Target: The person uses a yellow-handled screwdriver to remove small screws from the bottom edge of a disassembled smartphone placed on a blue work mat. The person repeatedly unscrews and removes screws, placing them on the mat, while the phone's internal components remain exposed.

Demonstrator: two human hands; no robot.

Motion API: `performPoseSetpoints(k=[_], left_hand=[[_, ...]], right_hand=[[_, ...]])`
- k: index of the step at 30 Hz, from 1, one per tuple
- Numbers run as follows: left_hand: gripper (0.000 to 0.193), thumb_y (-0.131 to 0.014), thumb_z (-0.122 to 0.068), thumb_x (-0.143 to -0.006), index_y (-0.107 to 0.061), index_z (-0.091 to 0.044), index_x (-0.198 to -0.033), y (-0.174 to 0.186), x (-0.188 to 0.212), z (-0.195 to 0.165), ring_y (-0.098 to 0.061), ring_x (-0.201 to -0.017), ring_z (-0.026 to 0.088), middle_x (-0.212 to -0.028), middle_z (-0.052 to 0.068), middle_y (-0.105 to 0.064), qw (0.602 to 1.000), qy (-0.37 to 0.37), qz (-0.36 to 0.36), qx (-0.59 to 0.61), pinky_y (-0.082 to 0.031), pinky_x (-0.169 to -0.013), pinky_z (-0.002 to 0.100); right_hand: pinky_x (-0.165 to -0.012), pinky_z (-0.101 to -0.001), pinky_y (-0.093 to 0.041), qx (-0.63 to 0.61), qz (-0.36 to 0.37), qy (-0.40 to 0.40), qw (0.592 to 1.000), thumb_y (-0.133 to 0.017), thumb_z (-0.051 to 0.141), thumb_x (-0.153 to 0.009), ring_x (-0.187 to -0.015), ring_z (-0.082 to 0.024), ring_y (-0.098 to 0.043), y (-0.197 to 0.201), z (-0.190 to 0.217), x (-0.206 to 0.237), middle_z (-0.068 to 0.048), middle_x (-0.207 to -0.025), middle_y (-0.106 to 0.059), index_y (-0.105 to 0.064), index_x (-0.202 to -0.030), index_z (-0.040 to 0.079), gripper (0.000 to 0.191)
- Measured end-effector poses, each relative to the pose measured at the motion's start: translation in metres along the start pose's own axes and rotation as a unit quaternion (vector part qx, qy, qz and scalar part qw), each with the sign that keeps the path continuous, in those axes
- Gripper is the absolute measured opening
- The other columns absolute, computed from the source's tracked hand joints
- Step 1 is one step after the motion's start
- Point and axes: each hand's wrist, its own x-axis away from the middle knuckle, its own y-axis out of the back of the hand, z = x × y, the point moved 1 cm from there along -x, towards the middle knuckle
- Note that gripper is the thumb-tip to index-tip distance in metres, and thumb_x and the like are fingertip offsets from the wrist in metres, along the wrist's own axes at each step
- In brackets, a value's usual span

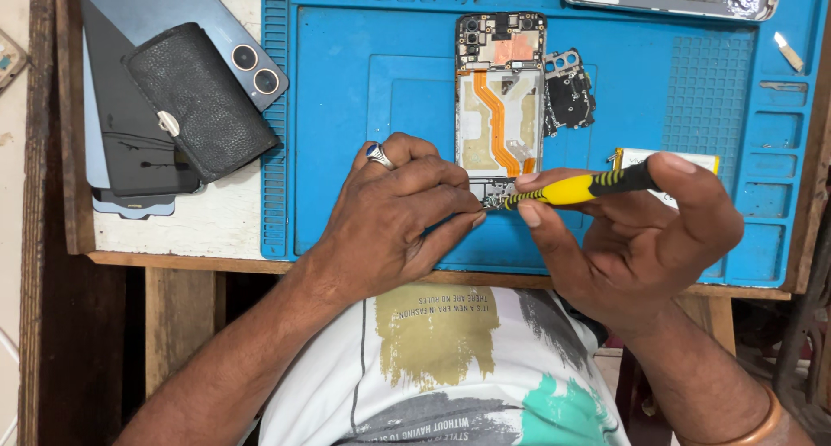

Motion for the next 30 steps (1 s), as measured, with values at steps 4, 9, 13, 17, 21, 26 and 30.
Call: performPoseSetpoints(k=[4,9,13,17,21,26,30], left_hand=[[0.021,-0.082,-0.034,-0.088,-0.080,-0.016,-0.099,0.002,-0.004,-0.005,-0.060,-0.109,0.020,-0.105,-0.002,-0.071,1.000,-0.001,-0.004,-0.031,-0.041,-0.089,0.046],[0.029,-0.083,-0.036,-0.090,-0.079,-0.013,-0.107,-0.001,-0.011,-0.010,-0.059,-0.105,0.022,-0.107,0.001,-0.068,0.998,-0.015,-0.009,-0.054,-0.041,-0.083,0.044],[0.018,-0.080,-0.029,-0.095,-0.080,-0.016,-0.107,-0.007,-0.014,-0.012,-0.059,-0.102,0.019,-0.107,-0.001,-0.067,0.996,-0.011,0.013,-0.085,-0.039,-0.081,0.043],[0.015,-0.079,-0.029,-0.094,-0.080,-0.017,-0.104,-0.010,-0.015,-0.012,-0.058,-0.100,0.018,-0.107,-0.003,-0.068,0.996,0.006,0.017,-0.086,-0.037,-0.079,0.042],[0.015,-0.079,-0.030,-0.094,-0.079,-0.018,-0.103,-0.012,-0.014,-0.011,-0.057,-0.100,0.018,-0.106,-0.004,-0.067,0.996,0.015,0.012,-0.083,-0.036,-0.079,0.042],[0.014,-0.079,-0.031,-0.094,-0.079,-0.018,-0.101,-0.009,-0.010,-0.007,-0.057,-0.102,0.019,-0.106,-0.004,-0.067,0.997,0.014,0.009,-0.081,-0.036,-0.079,0.043],[0.015,-0.079,-0.032,-0.093,-0.079,-0.020,-0.101,-0.009,-0.009,-0.006,-0.057,-0.102,0.018,-0.107,-0.004,-0.067,0.997,0.014,0.008,-0.074,-0.036,-0.079,0.043]], right_hand=[[-0.088,-0.0230,-0.071,-0.006,-0.008,-0.029,1.000,-0.075,-0.008,-0.106,-0.110,-0.025,-0.074,0.009,-0.006,0.002,0.000,-0.158,-0.019,-0.019,-0.156,-0.006,0.075],[-0.089,-0.0246,-0.070,-0.053,-0.012,-0.080,0.995,-0.071,-0.013,-0.107,-0.103,-0.024,-0.077,0.034,-0.018,0.001,-0.001,-0.162,-0.020,-0.017,-0.154,-0.005,0.072],[-0.093,-0.0272,-0.069,-0.057,0.007,-0.090,0.994,-0.067,-0.013,-0.105,-0.104,-0.027,-0.078,0.040,-0.024,0.003,-0.005,-0.160,-0.031,-0.013,-0.154,0.000,0.074],[-0.090,-0.0284,-0.070,-0.035,0.015,-0.076,0.996,-0.069,-0.015,-0.105,-0.103,-0.028,-0.078,0.038,-0.028,0.003,-0.011,-0.161,-0.027,-0.012,-0.152,0.003,0.076],[-0.091,-0.0277,-0.071,-0.051,0.014,-0.078,0.996,-0.067,-0.013,-0.106,-0.103,-0.027,-0.078,0.032,-0.029,0.003,-0.010,-0.157,-0.030,-0.011,-0.152,0.005,0.075],[-0.090,-0.0290,-0.071,-0.047,0.021,-0.072,0.996,-0.068,-0.015,-0.107,-0.104,-0.029,-0.078,0.025,-0.029,0.002,-0.012,-0.160,-0.028,-0.011,-0.151,0.005,0.075],[-0.091,-0.0279,-0.071,-0.049,0.026,-0.065,0.996,-0.067,-0.012,-0.107,-0.105,-0.027,-0.078,0.022,-0.026,0.002,-0.008,-0.156,-0.036,-0.011,-0.153,0.007,0.076]])
